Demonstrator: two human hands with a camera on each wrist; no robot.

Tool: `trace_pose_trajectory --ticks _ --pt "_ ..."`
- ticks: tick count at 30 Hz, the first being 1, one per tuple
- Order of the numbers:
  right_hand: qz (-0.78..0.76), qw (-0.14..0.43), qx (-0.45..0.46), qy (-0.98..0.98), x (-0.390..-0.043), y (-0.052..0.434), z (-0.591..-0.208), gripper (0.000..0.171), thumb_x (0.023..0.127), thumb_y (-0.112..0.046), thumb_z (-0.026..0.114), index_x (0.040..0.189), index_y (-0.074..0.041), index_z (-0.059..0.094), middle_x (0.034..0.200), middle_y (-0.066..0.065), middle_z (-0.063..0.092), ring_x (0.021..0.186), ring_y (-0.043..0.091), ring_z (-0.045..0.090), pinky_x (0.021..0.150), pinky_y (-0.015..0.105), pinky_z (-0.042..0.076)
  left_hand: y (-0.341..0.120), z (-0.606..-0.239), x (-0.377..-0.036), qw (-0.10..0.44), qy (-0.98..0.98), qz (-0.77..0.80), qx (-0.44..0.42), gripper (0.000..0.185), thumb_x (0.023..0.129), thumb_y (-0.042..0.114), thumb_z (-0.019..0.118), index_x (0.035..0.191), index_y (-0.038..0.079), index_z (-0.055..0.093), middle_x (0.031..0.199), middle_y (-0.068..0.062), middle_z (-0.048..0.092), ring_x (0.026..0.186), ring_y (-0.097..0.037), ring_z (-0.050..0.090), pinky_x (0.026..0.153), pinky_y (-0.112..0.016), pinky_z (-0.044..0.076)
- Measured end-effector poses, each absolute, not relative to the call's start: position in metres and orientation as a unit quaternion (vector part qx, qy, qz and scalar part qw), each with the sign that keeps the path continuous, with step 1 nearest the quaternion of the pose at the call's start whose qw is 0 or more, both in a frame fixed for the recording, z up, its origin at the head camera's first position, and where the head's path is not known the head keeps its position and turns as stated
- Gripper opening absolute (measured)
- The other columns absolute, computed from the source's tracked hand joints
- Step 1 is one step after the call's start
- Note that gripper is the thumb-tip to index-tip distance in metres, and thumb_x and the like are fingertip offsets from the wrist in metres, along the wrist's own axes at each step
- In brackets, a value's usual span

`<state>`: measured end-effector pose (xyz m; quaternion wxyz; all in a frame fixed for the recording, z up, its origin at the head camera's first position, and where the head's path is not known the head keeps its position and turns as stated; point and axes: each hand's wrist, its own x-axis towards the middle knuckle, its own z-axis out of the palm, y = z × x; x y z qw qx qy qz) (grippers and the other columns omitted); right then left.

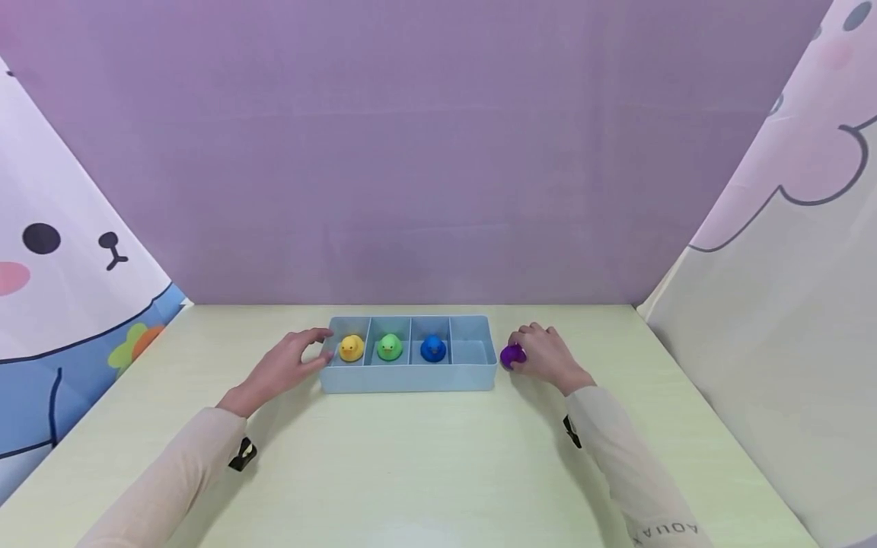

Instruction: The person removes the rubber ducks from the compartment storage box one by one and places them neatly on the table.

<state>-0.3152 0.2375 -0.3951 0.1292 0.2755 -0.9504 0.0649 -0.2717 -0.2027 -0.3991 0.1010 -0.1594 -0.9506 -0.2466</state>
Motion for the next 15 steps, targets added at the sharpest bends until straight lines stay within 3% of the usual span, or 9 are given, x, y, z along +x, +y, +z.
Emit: trace_pose_trajectory --ticks 15 --pt "0.072 0.118 0.263 -0.955 -0.3159 0.238 -0.4004 0.035 0.068 -0.027 0.078 0.096 -0.009 0.067 0.094 0.007 0.065 0.09 0.026 0.056 0.075 0.047 0.042 -0.2026 -0.401 -0.2739 0.096 -0.95 -0.25 -0.159 0.043 0.088 0.032 0.055 0.124 0.008 0.053 0.117 -0.013 0.061 0.106 -0.031 0.052 0.088 -0.05 0.043"
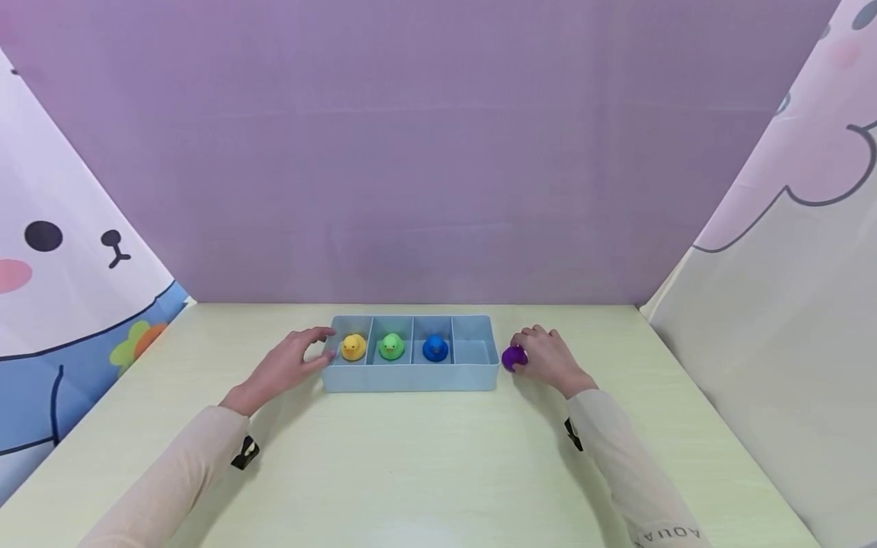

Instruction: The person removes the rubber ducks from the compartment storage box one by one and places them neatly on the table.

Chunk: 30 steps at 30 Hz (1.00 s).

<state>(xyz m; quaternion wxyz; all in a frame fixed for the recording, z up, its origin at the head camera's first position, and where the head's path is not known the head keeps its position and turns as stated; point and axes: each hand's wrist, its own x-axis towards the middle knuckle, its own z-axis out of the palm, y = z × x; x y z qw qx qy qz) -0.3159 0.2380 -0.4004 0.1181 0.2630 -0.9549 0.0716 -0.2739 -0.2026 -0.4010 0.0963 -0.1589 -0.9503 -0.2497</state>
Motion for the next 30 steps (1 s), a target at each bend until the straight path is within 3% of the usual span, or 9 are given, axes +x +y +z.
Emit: trace_pose_trajectory --ticks 13,22,30 --pt "0.07 0.083 0.251 -0.962 -0.316 0.234 -0.377 0.038 0.071 -0.021 0.073 0.105 -0.006 0.064 0.097 0.008 0.065 0.09 0.026 0.054 0.077 0.047 0.04 -0.202 -0.401 -0.276 0.099 -0.95 -0.247 -0.161 0.044 0.088 0.031 0.055 0.124 0.007 0.053 0.115 -0.013 0.061 0.104 -0.031 0.052 0.087 -0.05 0.043" --pt "0.061 0.11 0.267 -0.955 -0.322 0.222 -0.359 0.036 0.072 -0.025 0.073 0.102 -0.007 0.064 0.09 0.003 0.063 0.093 0.026 0.055 0.077 0.047 0.041 -0.202 -0.4 -0.275 0.091 -0.953 -0.246 -0.155 0.044 0.088 0.033 0.055 0.124 0.008 0.053 0.116 -0.012 0.061 0.105 -0.032 0.052 0.087 -0.049 0.043" --pt "0.075 0.105 0.282 -0.951 -0.324 0.2 -0.347 0.037 0.073 -0.023 0.074 0.104 -0.006 0.064 0.096 0.008 0.064 0.093 0.026 0.056 0.084 0.048 0.043 -0.202 -0.399 -0.275 0.094 -0.953 -0.24 -0.157 0.043 0.088 0.032 0.055 0.123 0.009 0.053 0.115 -0.012 0.062 0.104 -0.031 0.052 0.086 -0.049 0.044"
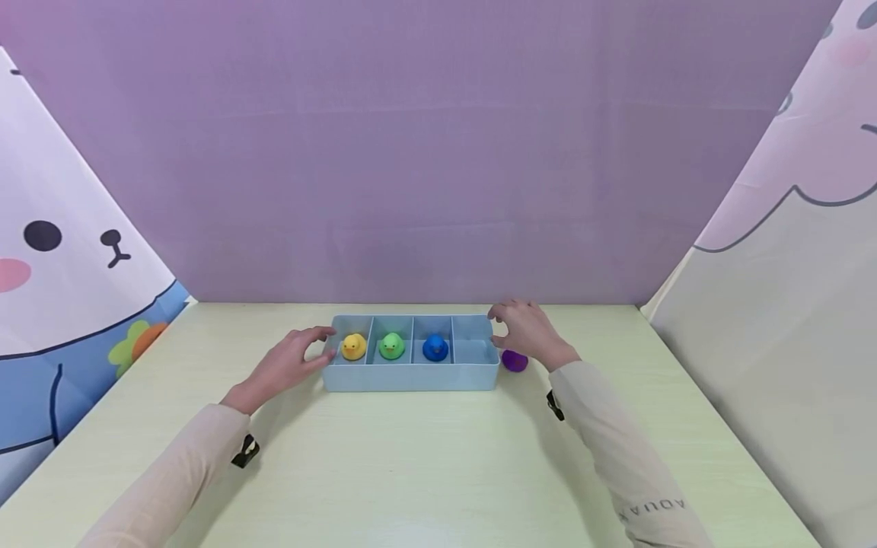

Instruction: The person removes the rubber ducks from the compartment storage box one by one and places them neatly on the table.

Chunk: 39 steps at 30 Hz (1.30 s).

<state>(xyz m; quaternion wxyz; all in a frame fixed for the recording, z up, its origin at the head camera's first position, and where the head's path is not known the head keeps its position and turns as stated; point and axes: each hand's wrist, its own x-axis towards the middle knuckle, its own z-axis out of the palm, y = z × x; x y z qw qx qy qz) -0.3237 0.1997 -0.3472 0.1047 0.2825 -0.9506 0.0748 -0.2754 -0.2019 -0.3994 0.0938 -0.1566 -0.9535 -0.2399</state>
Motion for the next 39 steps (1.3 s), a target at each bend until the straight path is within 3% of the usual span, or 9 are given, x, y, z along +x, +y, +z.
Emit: trace_pose_trajectory --ticks 13,39 --pt "0.096 0.098 0.33 -0.934 -0.326 0.16 -0.351 0.034 0.077 -0.022 0.071 0.107 -0.008 0.065 0.108 0.006 0.064 0.103 0.026 0.055 0.092 0.049 0.041 -0.201 -0.399 -0.276 0.088 -0.955 -0.238 -0.151 0.044 0.088 0.033 0.056 0.124 0.009 0.053 0.115 -0.012 0.061 0.104 -0.03 0.052 0.087 -0.05 0.043" --pt "0.101 0.055 0.334 -0.936 -0.331 0.117 -0.371 0.034 0.081 -0.023 0.069 0.111 -0.008 0.063 0.11 0.005 0.063 0.106 0.023 0.052 0.094 0.05 0.039 -0.201 -0.398 -0.276 0.088 -0.955 -0.239 -0.155 0.043 0.088 0.032 0.056 0.124 0.009 0.053 0.116 -0.012 0.061 0.104 -0.03 0.052 0.087 -0.05 0.043"
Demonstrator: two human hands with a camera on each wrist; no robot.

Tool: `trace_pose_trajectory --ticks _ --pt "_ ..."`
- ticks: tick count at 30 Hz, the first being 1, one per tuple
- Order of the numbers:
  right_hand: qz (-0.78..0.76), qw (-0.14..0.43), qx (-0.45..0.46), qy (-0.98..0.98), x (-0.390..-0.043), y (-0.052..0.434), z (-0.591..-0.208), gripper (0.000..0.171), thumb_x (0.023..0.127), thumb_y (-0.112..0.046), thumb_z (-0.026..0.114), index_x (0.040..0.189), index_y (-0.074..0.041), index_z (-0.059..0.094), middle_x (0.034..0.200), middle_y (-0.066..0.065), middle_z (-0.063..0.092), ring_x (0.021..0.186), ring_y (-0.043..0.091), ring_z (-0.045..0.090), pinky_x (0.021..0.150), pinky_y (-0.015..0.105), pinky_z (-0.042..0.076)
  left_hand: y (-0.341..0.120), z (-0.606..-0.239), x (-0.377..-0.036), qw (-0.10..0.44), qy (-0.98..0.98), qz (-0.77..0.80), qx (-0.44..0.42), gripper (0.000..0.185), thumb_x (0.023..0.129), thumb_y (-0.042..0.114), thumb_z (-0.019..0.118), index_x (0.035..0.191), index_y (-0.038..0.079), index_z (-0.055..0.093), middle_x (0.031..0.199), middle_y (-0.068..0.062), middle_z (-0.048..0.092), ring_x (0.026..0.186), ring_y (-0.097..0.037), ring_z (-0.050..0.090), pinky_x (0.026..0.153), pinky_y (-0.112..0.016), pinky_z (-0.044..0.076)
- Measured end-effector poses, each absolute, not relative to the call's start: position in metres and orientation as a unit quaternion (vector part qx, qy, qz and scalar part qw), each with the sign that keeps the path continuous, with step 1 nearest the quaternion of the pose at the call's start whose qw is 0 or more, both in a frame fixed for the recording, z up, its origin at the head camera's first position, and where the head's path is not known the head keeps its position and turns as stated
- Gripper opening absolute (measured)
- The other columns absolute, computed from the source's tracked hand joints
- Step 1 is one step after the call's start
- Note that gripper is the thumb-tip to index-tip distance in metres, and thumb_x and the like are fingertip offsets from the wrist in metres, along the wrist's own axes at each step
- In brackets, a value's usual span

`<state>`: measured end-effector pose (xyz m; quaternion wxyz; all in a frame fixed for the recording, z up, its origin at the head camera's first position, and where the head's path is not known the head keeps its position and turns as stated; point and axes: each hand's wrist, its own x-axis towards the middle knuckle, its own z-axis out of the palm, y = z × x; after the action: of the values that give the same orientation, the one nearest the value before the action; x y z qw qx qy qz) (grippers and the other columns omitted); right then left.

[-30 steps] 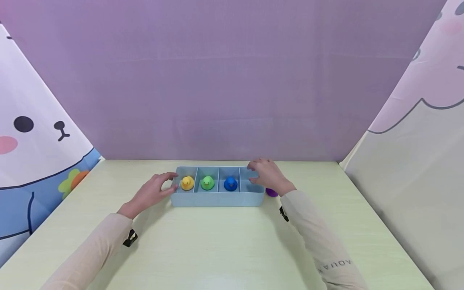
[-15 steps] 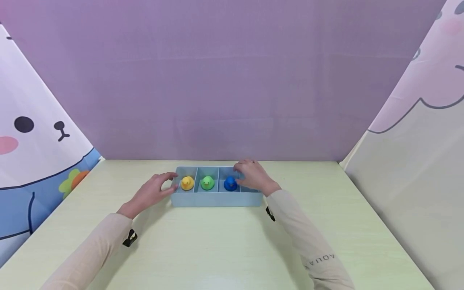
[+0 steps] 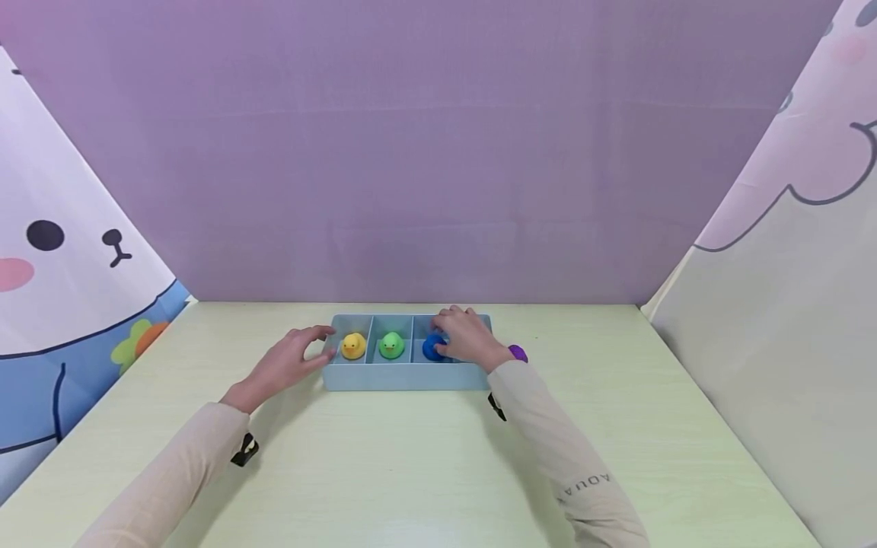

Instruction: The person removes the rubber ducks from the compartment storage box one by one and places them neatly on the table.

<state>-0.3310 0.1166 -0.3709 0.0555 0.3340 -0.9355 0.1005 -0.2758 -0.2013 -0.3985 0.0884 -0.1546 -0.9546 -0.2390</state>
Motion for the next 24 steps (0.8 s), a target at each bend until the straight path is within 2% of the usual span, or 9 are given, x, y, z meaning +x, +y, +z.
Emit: trace_pose_trajectory --ticks 24 --pt "0.03 0.022 0.315 -0.948 -0.336 0.106 -0.377 0.036 0.081 -0.026 0.069 0.112 -0.011 0.062 0.114 0.005 0.062 0.104 0.024 0.05 0.093 0.049 0.04 -0.202 -0.398 -0.276 0.09 -0.955 -0.236 -0.153 0.043 0.088 0.031 0.057 0.124 0.008 0.054 0.117 -0.012 0.061 0.106 -0.031 0.052 0.086 -0.049 0.044"
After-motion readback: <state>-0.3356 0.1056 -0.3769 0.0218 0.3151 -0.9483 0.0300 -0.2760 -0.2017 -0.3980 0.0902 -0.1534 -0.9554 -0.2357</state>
